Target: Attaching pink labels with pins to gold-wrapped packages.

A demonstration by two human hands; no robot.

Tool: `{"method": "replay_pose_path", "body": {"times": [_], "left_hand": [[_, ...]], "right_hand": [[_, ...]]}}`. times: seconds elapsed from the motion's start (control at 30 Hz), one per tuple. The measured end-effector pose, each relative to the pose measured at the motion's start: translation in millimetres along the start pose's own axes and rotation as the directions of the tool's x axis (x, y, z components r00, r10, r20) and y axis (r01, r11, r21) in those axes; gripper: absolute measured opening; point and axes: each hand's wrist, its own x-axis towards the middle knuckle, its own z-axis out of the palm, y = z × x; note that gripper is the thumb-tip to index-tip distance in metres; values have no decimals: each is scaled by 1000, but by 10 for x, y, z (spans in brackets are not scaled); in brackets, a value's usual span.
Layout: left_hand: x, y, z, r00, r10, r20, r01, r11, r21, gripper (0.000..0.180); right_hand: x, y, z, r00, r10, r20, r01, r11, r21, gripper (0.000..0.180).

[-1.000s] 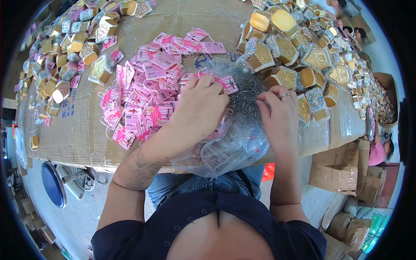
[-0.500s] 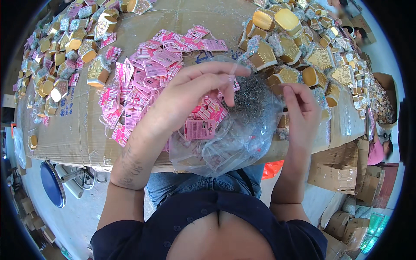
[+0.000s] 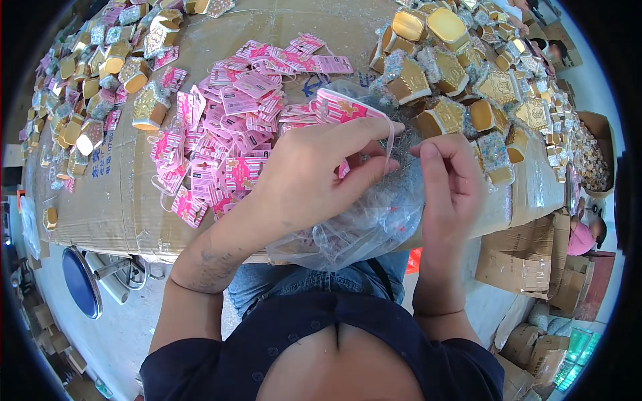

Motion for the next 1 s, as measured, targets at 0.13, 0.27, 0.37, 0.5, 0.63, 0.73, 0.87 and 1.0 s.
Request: {"method": "replay_pose_path", "body": {"times": [0.13, 0.27, 0.37, 0.5, 0.63, 0.73, 0.87, 1.0], "left_hand": [[57, -70, -4, 953, 295, -72, -280, 945, 166, 28], [45, -102, -22, 934, 352, -63, -323, 906, 274, 15], [61, -96, -34, 935, 353, -23, -328, 890, 318, 14], [76, -87, 3, 937, 341, -79, -309, 913, 265, 12], [51, -90, -9, 987, 152, -43, -155, 985, -80, 10], [51, -153, -26, 999, -13, 43, 27, 935, -354, 10], [50, -121, -62, 980, -160, 119, 199, 799, -567, 9], [49, -101, -149, 928, -89, 363, 283, 801, -527, 9]], "right_hand": [[1, -12, 8, 994, -107, 15, 108, 972, -207, 3], [-17, -18, 64, 992, -96, 82, 110, 977, -185, 5], [-11, -2, 60, 979, -155, 133, 182, 957, -227, 6], [-41, -38, 35, 991, -36, 128, 53, 990, -132, 6], [-43, -50, 39, 987, -16, 159, 21, 999, -28, 8], [-37, -84, 39, 981, -4, 195, -2, 1000, 31, 8], [13, -59, 46, 981, -73, 181, 71, 997, 16, 16], [98, -125, -86, 943, -88, 322, 74, 996, 54, 46]]}}
